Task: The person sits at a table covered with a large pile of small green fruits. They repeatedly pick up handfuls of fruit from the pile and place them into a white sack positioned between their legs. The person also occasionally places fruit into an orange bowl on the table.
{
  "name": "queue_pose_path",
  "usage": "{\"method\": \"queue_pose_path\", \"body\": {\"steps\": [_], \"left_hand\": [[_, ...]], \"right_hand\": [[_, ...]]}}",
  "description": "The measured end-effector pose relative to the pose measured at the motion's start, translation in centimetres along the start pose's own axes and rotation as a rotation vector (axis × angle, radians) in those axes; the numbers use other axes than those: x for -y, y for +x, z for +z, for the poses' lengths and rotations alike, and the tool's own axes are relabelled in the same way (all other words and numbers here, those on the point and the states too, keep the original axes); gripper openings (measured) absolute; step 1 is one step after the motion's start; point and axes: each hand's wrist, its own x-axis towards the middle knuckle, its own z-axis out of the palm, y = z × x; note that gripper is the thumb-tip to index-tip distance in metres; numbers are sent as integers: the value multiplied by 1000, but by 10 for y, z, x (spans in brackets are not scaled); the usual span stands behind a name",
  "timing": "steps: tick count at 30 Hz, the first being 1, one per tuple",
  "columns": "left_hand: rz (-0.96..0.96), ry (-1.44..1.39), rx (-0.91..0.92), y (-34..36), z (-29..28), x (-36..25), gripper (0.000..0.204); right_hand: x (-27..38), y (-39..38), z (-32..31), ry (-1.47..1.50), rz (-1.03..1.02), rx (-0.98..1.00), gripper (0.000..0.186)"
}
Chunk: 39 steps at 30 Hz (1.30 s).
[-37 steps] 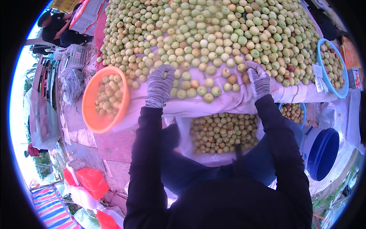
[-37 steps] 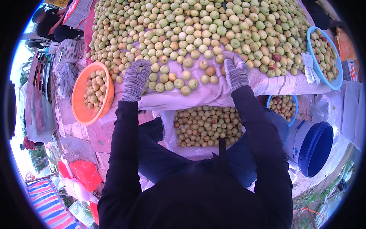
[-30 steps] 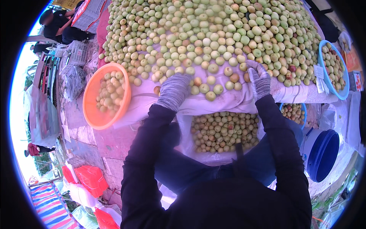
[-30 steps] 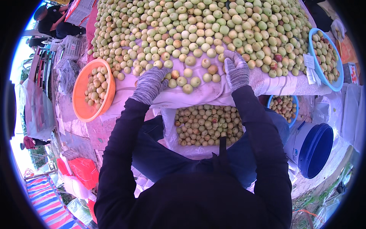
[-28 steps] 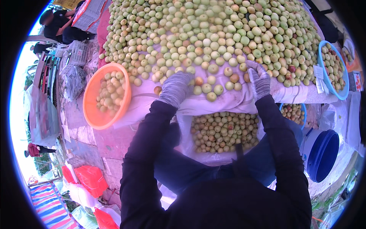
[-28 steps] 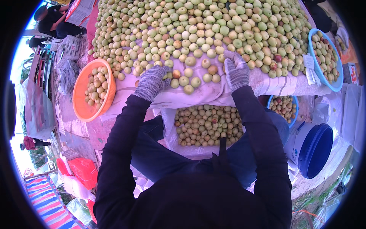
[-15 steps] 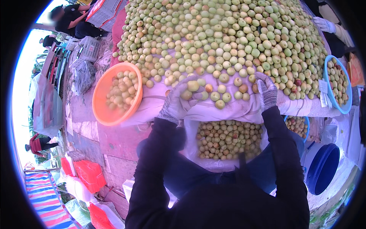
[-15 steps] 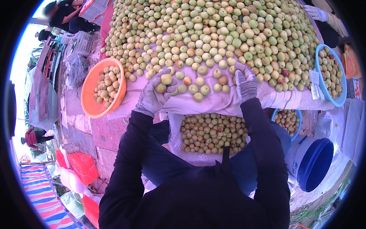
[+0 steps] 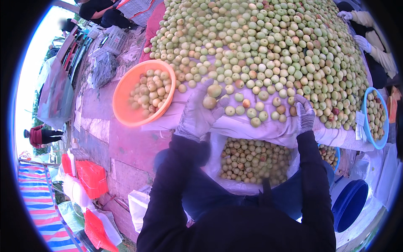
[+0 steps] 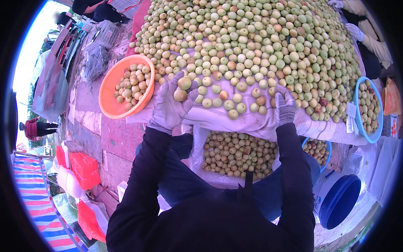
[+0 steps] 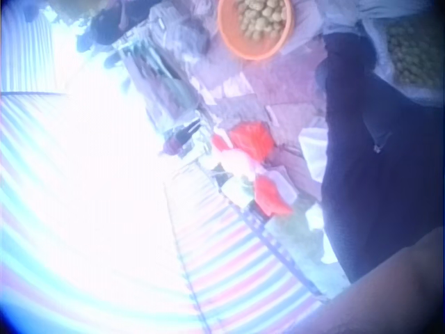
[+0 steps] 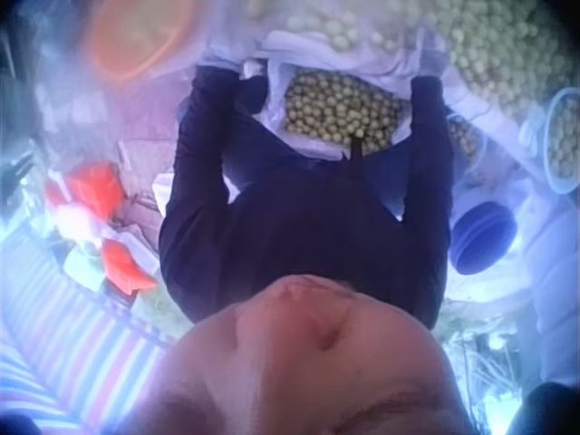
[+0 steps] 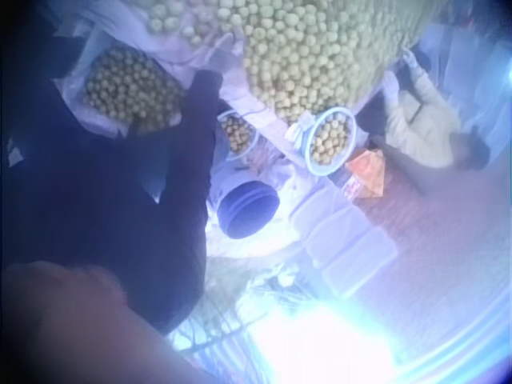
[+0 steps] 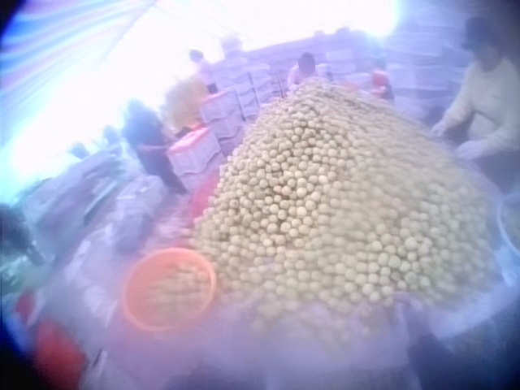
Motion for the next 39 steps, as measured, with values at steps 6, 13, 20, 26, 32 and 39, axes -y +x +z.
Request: {"method": "queue_pose_path", "body": {"steps": [6,13,20,26,32,39], "left_hand": [[461,1003,-520,-13,-45,-75,28],[924,2090,-728,-39,-75,-124,31],[254,1544,-358,-9,-78,-18,50],[329,1593,-397,47,-76,22,68],[195,1698,-6,60,-24,66,69],[204,1640,371,43,10,108,67]], "right_hand": [[-5,2,-3,-11,9,13,27],[-3,3,-3,-83,-16,16,26],[-7,1,1,-272,16,33,32],[-6,-6,13,-556,-284,117,54],[12,-10,22,-645,-416,205,44],[26,-33,25,-321,-117,441,41]]}}
